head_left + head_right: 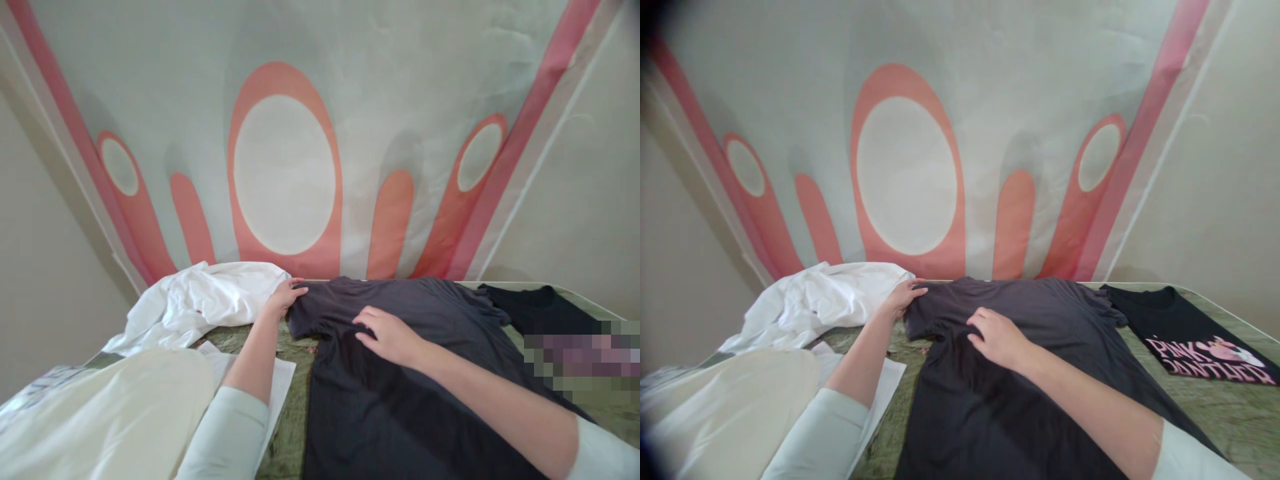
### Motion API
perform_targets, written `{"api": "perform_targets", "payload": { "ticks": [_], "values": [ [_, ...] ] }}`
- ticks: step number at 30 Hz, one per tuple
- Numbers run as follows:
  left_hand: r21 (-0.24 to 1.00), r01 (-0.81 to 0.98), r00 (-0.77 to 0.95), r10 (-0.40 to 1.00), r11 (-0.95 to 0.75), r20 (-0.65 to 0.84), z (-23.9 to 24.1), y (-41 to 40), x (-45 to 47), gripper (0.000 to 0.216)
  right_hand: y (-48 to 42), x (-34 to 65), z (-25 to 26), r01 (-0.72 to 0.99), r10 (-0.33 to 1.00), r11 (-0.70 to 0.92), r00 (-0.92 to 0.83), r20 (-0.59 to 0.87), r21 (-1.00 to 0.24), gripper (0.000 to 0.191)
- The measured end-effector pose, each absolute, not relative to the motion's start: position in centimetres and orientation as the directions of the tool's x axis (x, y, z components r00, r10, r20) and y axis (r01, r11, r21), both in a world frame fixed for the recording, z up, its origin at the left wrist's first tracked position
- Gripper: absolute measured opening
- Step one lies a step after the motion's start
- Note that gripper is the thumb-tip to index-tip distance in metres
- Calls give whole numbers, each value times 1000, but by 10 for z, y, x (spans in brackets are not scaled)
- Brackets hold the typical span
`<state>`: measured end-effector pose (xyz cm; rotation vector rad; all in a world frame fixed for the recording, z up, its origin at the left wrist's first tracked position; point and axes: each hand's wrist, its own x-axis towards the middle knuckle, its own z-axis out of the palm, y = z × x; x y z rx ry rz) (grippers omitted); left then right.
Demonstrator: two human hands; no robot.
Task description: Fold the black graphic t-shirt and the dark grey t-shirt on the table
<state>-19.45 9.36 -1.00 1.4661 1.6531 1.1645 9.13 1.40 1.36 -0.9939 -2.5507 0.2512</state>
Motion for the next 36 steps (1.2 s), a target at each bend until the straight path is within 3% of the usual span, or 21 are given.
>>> {"api": "perform_targets", "payload": {
  "ticks": [6,10,16,19,23,26,36],
  "values": [
    [847,527,-283,927,-65,248,-11,97,-189,22,1,6,16,693,773,630,-603,199,-349,29],
    [831,552,-328,901,-60,284,-15,98,-189,18,8,-9,-4,709,820,564,-543,184,-424,11],
    [881,473,-339,918,-25,208,-14,99,-196,20,14,-7,-24,490,876,458,-389,285,-742,9],
    [909,417,-306,940,-8,149,-8,99,-198,28,15,-7,-24,326,865,468,-360,350,-821,10],
    [906,422,-305,941,-3,145,-3,96,-199,31,12,-9,-24,128,778,493,-508,370,-861,11],
    [877,480,-322,929,-5,181,-6,96,-200,27,10,-11,-25,62,677,484,-658,329,-873,23],
    [726,686,-315,919,48,237,-15,100,-208,17,8,-9,-28,253,658,617,-686,312,-745,22]
  ]
}}
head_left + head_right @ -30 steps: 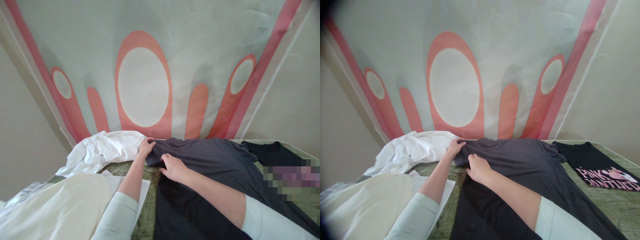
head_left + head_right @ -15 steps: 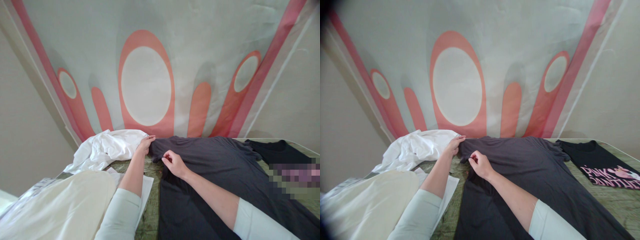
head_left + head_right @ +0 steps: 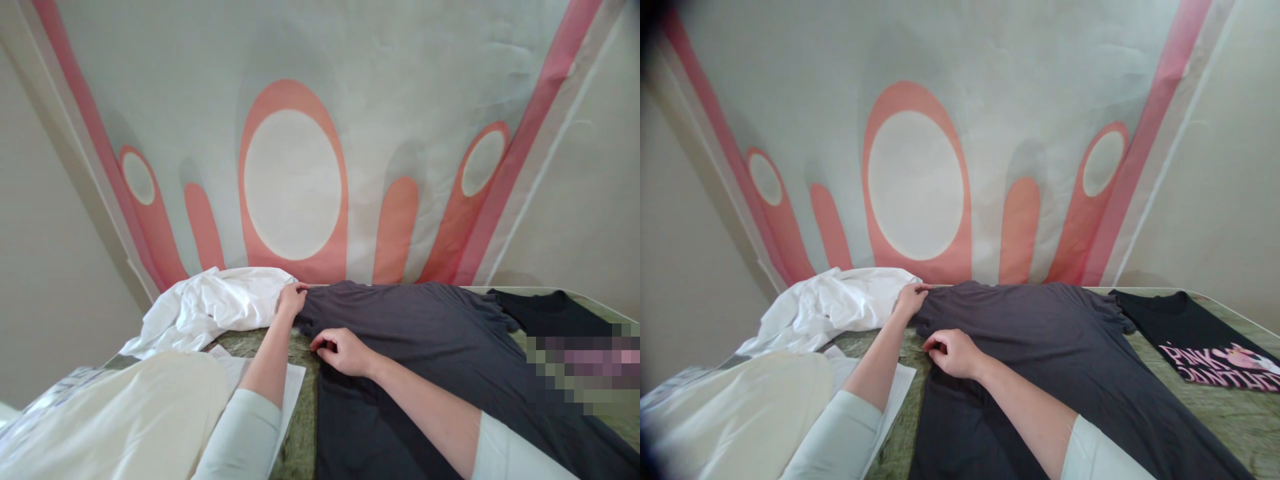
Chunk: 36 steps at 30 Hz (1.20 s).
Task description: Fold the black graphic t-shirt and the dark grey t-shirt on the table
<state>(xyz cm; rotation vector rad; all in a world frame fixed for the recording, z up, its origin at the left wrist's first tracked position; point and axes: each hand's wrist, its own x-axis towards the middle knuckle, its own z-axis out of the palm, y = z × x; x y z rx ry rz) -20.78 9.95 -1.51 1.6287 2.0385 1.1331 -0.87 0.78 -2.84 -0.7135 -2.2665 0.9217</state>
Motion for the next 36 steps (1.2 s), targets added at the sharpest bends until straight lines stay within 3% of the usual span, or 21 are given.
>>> {"api": "perform_targets", "payload": {
  "ticks": [4,7,11,15,19,26,32,36],
  "values": [
    [688,721,-312,926,87,210,-11,95,-204,22,5,-6,-25,269,629,633,-725,280,-726,23],
    [693,718,-231,960,58,159,-5,91,-205,38,5,-6,-23,239,625,626,-724,294,-742,24],
    [720,694,-75,996,14,53,10,82,-217,53,11,-6,-25,196,738,588,-528,421,-785,26],
    [726,688,-42,999,13,22,22,76,-224,51,20,-5,-32,243,812,544,-394,431,-803,28],
    [736,677,-103,989,-11,110,20,80,-220,36,21,-4,-33,293,775,601,-438,455,-743,31],
    [674,713,-408,897,194,173,7,96,-228,36,9,-3,-27,423,683,710,-608,405,-563,29],
    [617,747,-399,909,248,118,3,98,-229,47,7,-2,-24,462,634,764,-663,397,-450,33],
    [615,751,-343,938,239,54,1,91,-225,27,5,-3,-23,454,611,782,-694,381,-426,35]
  ]
}}
